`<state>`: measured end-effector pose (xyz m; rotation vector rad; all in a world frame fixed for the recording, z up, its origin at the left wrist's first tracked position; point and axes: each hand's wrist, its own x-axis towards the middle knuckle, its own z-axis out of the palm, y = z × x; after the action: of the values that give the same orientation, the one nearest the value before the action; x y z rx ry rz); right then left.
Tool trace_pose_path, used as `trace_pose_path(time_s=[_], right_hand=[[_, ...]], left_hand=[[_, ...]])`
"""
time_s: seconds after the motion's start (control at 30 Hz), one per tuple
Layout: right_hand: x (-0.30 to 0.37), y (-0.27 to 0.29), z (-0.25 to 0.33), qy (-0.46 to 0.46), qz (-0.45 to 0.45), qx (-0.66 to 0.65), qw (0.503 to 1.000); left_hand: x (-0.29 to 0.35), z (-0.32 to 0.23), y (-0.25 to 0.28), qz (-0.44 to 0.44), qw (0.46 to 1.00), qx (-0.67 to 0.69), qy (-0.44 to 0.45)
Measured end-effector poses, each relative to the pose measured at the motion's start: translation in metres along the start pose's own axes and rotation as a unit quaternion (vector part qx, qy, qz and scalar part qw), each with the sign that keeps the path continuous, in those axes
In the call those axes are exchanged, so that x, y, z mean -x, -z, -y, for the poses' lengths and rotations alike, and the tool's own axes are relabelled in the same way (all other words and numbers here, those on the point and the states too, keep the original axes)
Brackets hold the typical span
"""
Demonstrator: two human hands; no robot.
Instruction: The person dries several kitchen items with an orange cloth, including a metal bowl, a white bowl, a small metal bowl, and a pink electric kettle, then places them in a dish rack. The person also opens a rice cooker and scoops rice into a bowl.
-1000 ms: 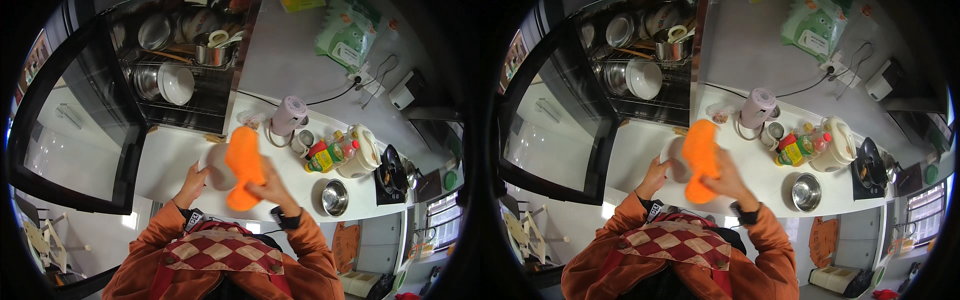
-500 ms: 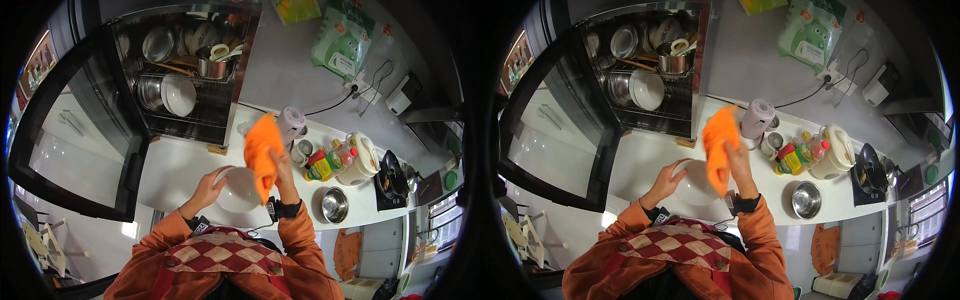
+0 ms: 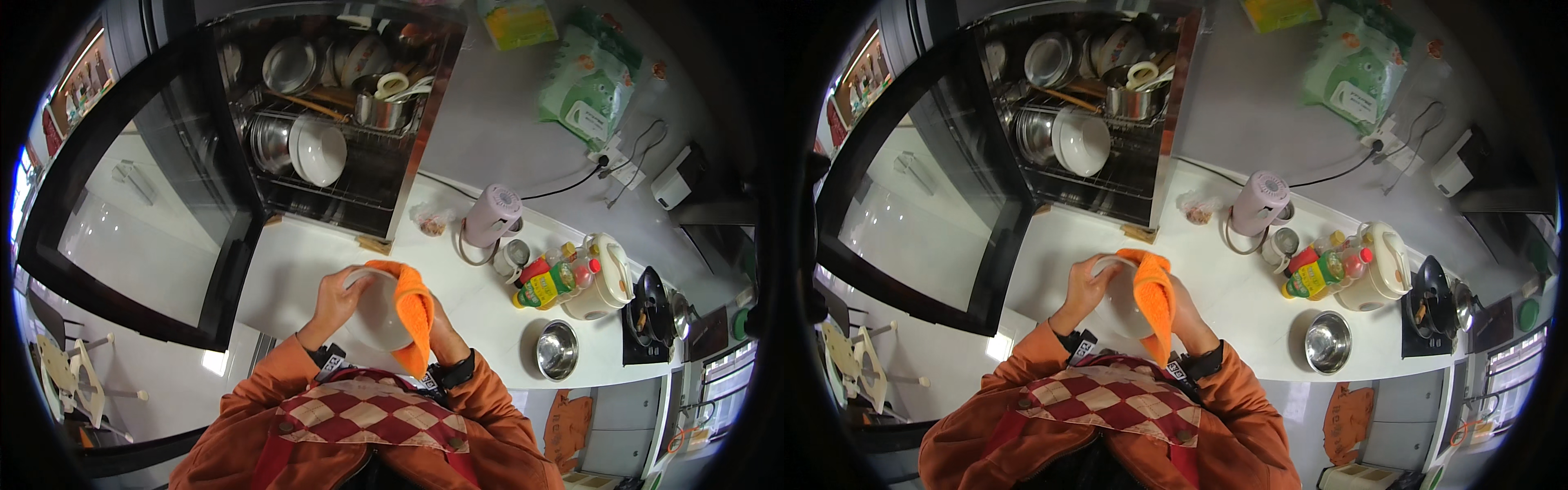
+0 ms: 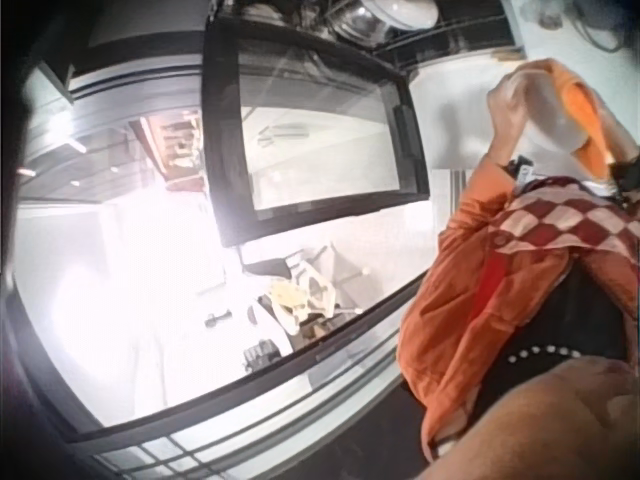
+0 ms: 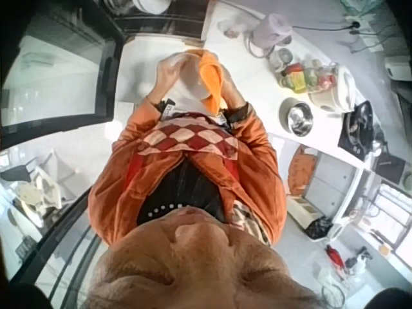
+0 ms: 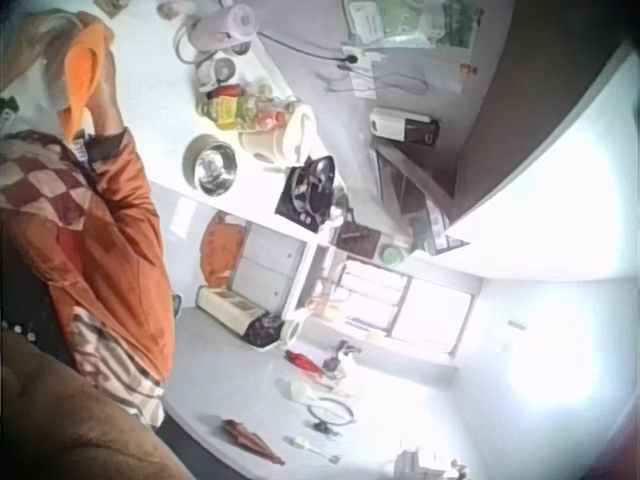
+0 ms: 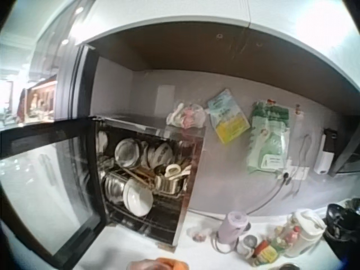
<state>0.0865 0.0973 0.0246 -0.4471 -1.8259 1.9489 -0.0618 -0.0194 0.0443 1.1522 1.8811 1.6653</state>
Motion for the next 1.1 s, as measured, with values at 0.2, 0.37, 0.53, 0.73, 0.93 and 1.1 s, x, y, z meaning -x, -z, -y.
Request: trace_pose_path(time_s=[0.2,0.37,0.53,0.73,0.93,1.1], right_hand=[[0.008,-0.005,0.015,-0.113,-0.063,-0.204,0.97],[0.007,-0.007,0.018,-0.086,0.027,-0.153,0.984],[0.009,-0.017,0.019,-0.003,-0.033,-0.044,0.998],[0.015,-0.007,0.042,-0.116,-0.122,-0.156,0.973],[0.0,-0.02,0.029,0.15,-0.253,0.305,0.906],[-0.008,0.003,0.07,0.198,-0.111,0.43,0.874]], left_hand=[[-0.011,-0.006,0.021,-0.005,1.0,0.017,-0.007],[-0.015,-0.009,0.02,0.149,0.986,0.071,-0.01],[-0.007,-0.008,0.009,0.108,0.992,0.062,0.007],[-0.02,0.013,0.018,-0.075,0.99,0.093,0.078],[0.002,0.011,-0.003,-0.132,0.991,0.001,0.008],[-0.005,-0.001,0.01,0.133,0.978,0.163,-0.005]])
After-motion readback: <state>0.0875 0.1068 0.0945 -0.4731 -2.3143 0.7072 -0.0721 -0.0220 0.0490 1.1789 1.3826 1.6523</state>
